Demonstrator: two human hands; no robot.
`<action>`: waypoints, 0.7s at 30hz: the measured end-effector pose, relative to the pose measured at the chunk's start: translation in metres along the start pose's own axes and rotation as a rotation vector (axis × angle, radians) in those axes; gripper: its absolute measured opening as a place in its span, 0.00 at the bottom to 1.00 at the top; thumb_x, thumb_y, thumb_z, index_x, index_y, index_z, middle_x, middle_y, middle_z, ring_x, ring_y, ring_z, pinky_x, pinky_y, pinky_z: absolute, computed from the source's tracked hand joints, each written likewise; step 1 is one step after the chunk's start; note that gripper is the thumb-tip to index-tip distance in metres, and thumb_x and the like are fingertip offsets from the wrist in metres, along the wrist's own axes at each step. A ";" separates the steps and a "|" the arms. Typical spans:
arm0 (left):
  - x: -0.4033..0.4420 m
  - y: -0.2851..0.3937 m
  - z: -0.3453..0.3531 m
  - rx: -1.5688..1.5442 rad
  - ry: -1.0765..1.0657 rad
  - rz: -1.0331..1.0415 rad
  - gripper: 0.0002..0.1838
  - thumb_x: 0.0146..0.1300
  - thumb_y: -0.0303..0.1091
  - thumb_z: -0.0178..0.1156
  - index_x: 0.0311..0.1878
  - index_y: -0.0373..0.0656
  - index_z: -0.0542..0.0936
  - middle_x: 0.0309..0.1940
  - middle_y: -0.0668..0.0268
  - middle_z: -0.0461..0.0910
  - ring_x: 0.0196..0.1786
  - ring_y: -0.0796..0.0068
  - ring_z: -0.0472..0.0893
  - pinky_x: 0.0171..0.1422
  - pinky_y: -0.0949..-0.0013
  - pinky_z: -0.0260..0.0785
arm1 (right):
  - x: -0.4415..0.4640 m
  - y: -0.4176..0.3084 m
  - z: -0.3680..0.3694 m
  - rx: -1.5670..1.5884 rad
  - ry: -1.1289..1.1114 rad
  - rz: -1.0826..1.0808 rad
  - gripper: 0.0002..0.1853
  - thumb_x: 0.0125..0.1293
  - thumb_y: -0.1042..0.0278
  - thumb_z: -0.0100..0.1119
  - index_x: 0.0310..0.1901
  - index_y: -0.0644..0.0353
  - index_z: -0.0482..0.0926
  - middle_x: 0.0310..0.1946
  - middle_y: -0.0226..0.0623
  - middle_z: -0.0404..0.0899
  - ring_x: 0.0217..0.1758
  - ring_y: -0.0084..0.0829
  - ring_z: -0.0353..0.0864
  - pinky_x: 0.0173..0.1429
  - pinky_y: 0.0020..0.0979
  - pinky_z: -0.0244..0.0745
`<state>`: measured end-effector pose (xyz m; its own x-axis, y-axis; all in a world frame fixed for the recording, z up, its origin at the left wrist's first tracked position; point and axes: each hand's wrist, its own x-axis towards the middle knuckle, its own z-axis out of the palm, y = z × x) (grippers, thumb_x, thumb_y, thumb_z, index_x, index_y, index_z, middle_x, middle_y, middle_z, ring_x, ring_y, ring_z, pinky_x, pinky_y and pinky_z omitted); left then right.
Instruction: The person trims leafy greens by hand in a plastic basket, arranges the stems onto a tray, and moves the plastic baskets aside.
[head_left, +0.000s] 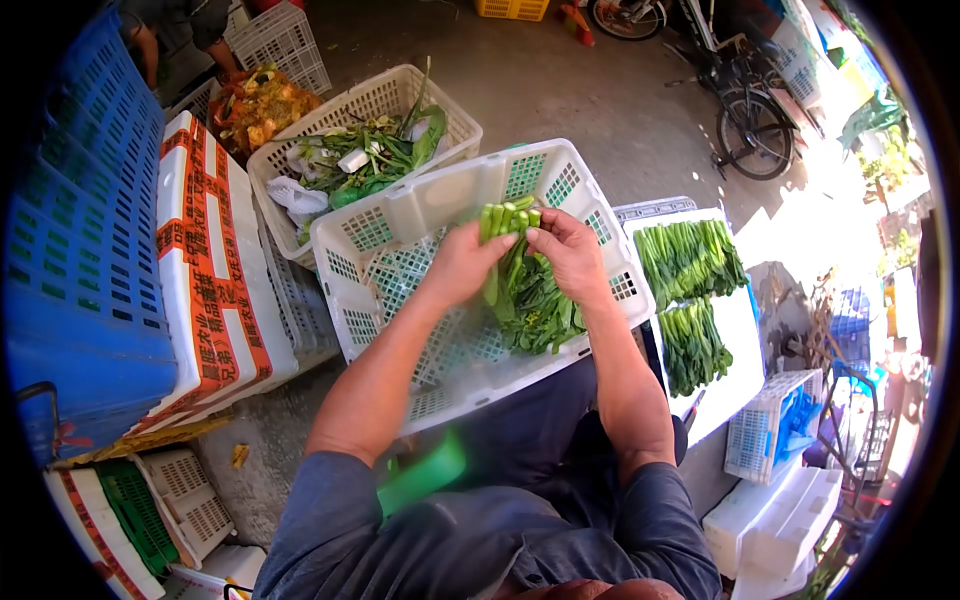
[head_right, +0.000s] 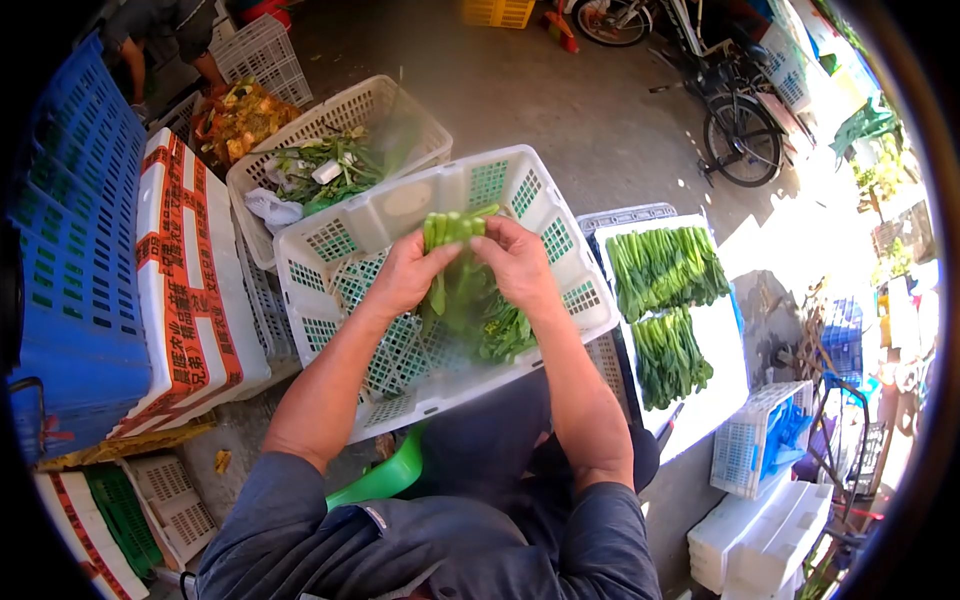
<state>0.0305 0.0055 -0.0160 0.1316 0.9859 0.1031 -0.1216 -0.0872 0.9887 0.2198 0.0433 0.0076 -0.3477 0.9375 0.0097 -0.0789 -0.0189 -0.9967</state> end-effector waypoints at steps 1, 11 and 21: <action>0.001 -0.001 0.000 -0.004 0.011 0.007 0.16 0.75 0.33 0.60 0.60 0.36 0.79 0.50 0.71 0.83 0.50 0.84 0.79 0.57 0.74 0.73 | 0.001 0.000 0.004 -0.008 0.013 -0.005 0.14 0.71 0.77 0.60 0.56 0.69 0.80 0.39 0.27 0.83 0.39 0.16 0.78 0.44 0.21 0.73; 0.002 -0.004 -0.003 0.047 0.013 -0.100 0.15 0.70 0.32 0.64 0.57 0.37 0.81 0.47 0.71 0.83 0.47 0.83 0.79 0.54 0.74 0.73 | 0.007 0.019 0.013 -0.308 0.083 -0.170 0.14 0.72 0.67 0.58 0.52 0.68 0.81 0.43 0.40 0.81 0.45 0.26 0.79 0.50 0.31 0.73; 0.007 0.010 -0.032 -0.399 0.356 -0.153 0.14 0.66 0.26 0.65 0.54 0.39 0.81 0.43 0.66 0.84 0.41 0.76 0.82 0.49 0.69 0.76 | 0.096 0.043 -0.035 -0.228 0.152 0.307 0.23 0.73 0.68 0.56 0.66 0.69 0.73 0.38 0.37 0.83 0.33 0.28 0.84 0.36 0.26 0.78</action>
<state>-0.0016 0.0160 -0.0084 -0.1551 0.9765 -0.1499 -0.4999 0.0533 0.8644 0.2162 0.1446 -0.0371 -0.1795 0.9413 -0.2859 0.2224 -0.2443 -0.9438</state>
